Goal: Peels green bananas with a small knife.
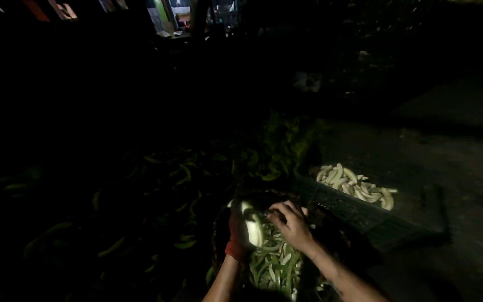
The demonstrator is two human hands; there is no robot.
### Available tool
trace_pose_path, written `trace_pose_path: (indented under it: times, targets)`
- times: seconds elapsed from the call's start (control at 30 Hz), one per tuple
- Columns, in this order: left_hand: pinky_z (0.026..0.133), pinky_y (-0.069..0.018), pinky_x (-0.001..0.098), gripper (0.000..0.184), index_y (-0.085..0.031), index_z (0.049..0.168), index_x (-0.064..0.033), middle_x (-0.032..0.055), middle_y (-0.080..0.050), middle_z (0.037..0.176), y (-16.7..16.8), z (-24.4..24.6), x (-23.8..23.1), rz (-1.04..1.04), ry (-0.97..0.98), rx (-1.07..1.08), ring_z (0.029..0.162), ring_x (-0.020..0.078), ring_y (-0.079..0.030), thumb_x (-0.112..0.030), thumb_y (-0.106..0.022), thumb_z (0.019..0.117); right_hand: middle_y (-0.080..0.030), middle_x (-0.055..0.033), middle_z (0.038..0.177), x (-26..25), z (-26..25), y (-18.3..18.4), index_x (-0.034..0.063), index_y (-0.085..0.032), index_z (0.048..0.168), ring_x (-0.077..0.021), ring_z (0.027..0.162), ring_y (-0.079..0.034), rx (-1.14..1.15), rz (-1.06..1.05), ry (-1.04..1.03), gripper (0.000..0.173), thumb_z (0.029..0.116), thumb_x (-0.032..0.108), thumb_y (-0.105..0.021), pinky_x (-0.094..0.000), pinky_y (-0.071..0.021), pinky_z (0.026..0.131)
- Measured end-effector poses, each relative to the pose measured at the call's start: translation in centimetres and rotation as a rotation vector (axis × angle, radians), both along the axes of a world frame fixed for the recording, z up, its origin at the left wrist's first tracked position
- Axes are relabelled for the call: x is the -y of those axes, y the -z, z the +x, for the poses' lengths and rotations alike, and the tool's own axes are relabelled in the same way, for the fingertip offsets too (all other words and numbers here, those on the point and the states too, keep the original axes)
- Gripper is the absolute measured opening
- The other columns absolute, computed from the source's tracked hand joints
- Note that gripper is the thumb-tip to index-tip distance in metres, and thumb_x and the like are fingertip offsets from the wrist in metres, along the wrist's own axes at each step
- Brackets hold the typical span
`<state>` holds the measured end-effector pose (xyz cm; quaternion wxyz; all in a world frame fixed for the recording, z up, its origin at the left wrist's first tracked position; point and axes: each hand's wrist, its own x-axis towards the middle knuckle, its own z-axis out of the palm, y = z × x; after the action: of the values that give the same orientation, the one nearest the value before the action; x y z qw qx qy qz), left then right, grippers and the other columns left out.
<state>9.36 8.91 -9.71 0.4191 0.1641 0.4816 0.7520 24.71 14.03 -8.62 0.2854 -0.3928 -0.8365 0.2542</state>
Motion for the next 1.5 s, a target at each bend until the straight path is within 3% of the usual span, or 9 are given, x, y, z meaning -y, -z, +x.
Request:
trace_pose_path:
  times: [0.07,0.23,0.37,0.57,0.67,0.83,1.13,1.3,1.5]
  targets:
    - [0.091,-0.0528,0.0261,0.046,-0.043,0.146,-0.0014,0.0092,-0.061,0.124,-1.6,0.9,0.8,0.0,0.165,-0.213,0.104,0.0075,-0.061,-0.027,-0.024,0.1126,-0.068,-0.0115,0.12,-1.8,0.8,-0.7,0.0119,-0.07,0.125,-0.0276,0.119,-0.061,-0.014,-0.096,-0.015,0.047,0.1035,0.049,-0.051,-0.0619,-0.0342,0.11]
    - [0.083,-0.0532,0.0281,0.043,-0.051,0.137,0.0009,0.0123,-0.063,0.113,-1.8,1.0,0.5,-0.213,0.203,-0.454,0.093,0.0109,-0.062,-0.026,-0.028,0.1125,-0.068,-0.0119,0.117,-1.8,1.1,-0.8,0.0138,-0.071,0.123,-0.0285,0.117,-0.061,0.057,-0.051,0.077,0.05,0.1013,0.055,-0.052,-0.059,-0.0346,0.108]
    - [0.105,-0.0494,0.0378,0.046,-0.046,0.148,-0.0019,0.0168,-0.06,0.136,-1.6,2.1,1.5,-0.267,0.496,-0.627,0.119,0.0191,-0.061,-0.028,-0.032,0.112,-0.065,-0.0179,0.125,-4.9,1.7,-0.4,0.0016,-0.061,0.13,-0.0248,0.116,-0.063,-0.038,-0.473,0.067,0.048,0.1081,0.042,-0.047,-0.0456,-0.0495,0.103]
    - [0.06,-0.0583,0.0309,0.051,-0.06,0.117,-0.0091,0.0068,-0.066,0.084,-0.2,-2.2,0.0,0.074,0.411,0.272,0.069,0.0144,-0.065,-0.043,-0.023,0.1105,-0.069,-0.0085,0.106,0.0,2.0,1.7,0.0171,-0.073,0.115,-0.0252,0.104,-0.065,-0.05,0.228,-0.206,0.047,0.099,0.058,-0.055,-0.0522,-0.0454,0.1]
    - [0.061,-0.0583,0.0304,0.048,-0.061,0.107,-0.008,0.0069,-0.065,0.082,0.0,-3.6,0.2,0.121,0.426,0.465,0.069,0.0151,-0.065,-0.04,-0.026,0.1101,-0.065,-0.0035,0.098,0.7,1.4,2.4,0.0269,-0.069,0.11,-0.021,0.095,-0.063,-0.054,0.502,-0.209,0.059,0.0982,0.073,-0.035,-0.0485,-0.0442,0.097]
    - [0.09,-0.0571,0.0325,0.056,-0.041,0.148,-0.0003,0.0158,-0.061,0.13,0.1,-2.0,1.2,-0.042,0.239,-0.256,0.107,0.0161,-0.065,0.003,-0.054,0.0937,-0.069,-0.0095,0.104,-0.2,0.7,1.2,0.02,-0.074,0.116,-0.0273,0.1,-0.065,-0.005,0.245,-0.105,0.048,0.1018,0.058,-0.047,-0.0564,-0.044,0.094]
    - [0.111,-0.0419,0.0308,0.041,-0.051,0.143,0.0027,0.0173,-0.057,0.141,-1.1,0.9,2.0,-0.164,0.249,-0.718,0.128,0.0158,-0.055,-0.017,-0.038,0.11,-0.064,-0.0185,0.13,-4.8,0.6,0.0,0.0014,-0.06,0.132,-0.0283,0.123,-0.061,0.019,-0.459,0.1,0.048,0.1098,0.041,-0.043,-0.0477,-0.0462,0.108]
    - [0.084,-0.0591,0.0319,0.044,-0.054,0.139,-0.0037,0.0108,-0.068,0.119,-0.8,-2.4,1.3,0.113,0.278,-0.106,0.098,0.0144,-0.068,-0.026,-0.028,0.1119,-0.068,-0.0148,0.118,-3.2,2.8,-0.7,0.0013,-0.065,0.124,-0.0201,0.11,-0.066,-0.181,-0.266,-0.008,0.04,0.1057,0.035,-0.053,-0.0379,-0.0538,0.098]
    - [0.068,-0.06,0.0321,0.047,-0.059,0.13,-0.0091,0.009,-0.069,0.099,-0.3,-2.2,0.8,0.251,0.507,0.299,0.078,0.0152,-0.067,-0.039,-0.031,0.1091,-0.069,-0.0086,0.111,0.5,2.4,-0.4,0.0161,-0.074,0.115,-0.0248,0.103,-0.065,0.031,-0.011,-0.254,0.047,0.0945,0.057,-0.063,-0.0563,-0.0459,0.097]
